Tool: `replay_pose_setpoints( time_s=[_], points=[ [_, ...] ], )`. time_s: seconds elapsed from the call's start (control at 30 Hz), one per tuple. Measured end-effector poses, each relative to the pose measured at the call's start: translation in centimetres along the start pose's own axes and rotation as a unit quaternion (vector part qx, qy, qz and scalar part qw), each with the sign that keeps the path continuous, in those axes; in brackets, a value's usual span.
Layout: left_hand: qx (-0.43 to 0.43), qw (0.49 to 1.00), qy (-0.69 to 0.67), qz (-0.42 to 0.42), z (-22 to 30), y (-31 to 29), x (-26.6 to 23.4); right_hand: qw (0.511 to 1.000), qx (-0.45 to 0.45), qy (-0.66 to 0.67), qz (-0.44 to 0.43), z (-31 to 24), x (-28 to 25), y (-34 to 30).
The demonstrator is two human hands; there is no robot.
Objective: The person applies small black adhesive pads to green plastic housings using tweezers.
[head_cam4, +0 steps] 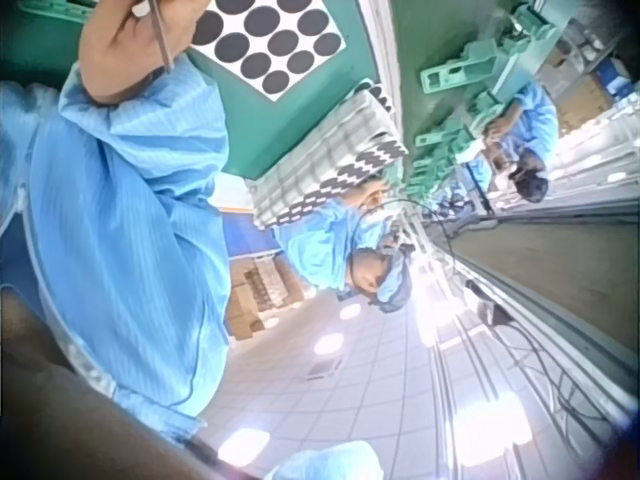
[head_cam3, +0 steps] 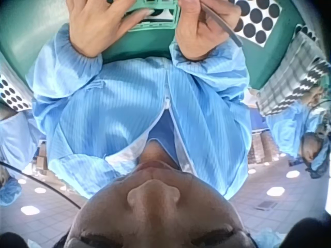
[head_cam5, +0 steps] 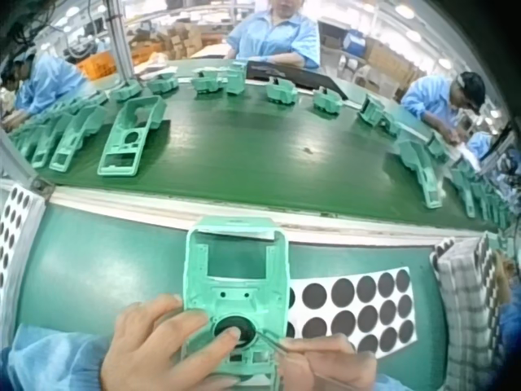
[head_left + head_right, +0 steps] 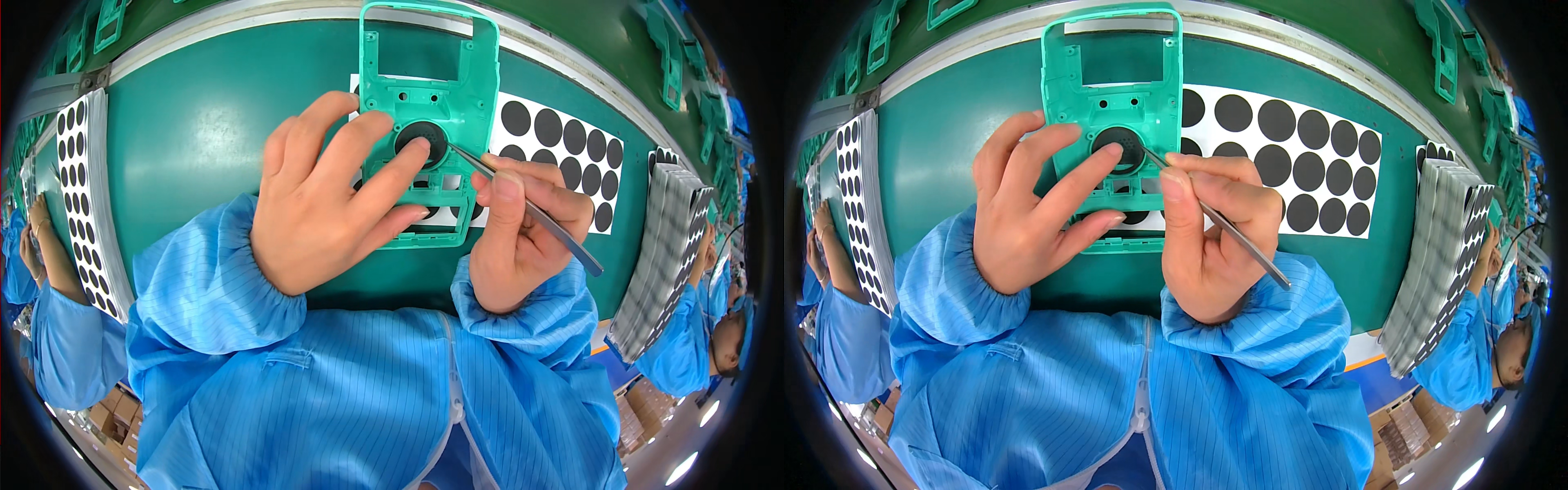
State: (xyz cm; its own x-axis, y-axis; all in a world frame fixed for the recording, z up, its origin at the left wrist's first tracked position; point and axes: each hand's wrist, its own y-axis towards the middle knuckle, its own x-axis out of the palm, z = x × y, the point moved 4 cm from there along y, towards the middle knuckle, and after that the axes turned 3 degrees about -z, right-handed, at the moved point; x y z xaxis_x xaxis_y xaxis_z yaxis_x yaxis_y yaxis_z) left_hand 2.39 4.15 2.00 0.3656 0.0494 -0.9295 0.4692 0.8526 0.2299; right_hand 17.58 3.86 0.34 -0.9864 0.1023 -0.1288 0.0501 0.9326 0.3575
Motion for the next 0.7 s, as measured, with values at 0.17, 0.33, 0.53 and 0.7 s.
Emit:
replay_pose_setpoints(
  time_s=[0.17, 0.33, 0.53, 0.7],
  points=[
    [-0.001, 1.0, 0.015, -0.001, 0.0, 0.37, 0.19, 0.999, -0.023, -0.029, -0.009, 0.09, 0.13, -0.05],
    [-0.007, 0.999, 0.031, -0.014, 0.08, 0.64, 0.27, 0.998, -0.053, -0.031, -0.003, 0.17, 0.11, -0.17],
    [-0.001, 0.997, 0.073, -0.016, 0.2, 0.54, 0.49, 0.993, -0.071, -0.065, -0.064, 0.14, 0.16, -0.44],
    [0.001, 0.995, 0.093, -0.02, 0.29, 0.62, 0.33, 0.988, -0.07, -0.105, -0.088, -0.57, -0.09, -0.36]
  ],
)
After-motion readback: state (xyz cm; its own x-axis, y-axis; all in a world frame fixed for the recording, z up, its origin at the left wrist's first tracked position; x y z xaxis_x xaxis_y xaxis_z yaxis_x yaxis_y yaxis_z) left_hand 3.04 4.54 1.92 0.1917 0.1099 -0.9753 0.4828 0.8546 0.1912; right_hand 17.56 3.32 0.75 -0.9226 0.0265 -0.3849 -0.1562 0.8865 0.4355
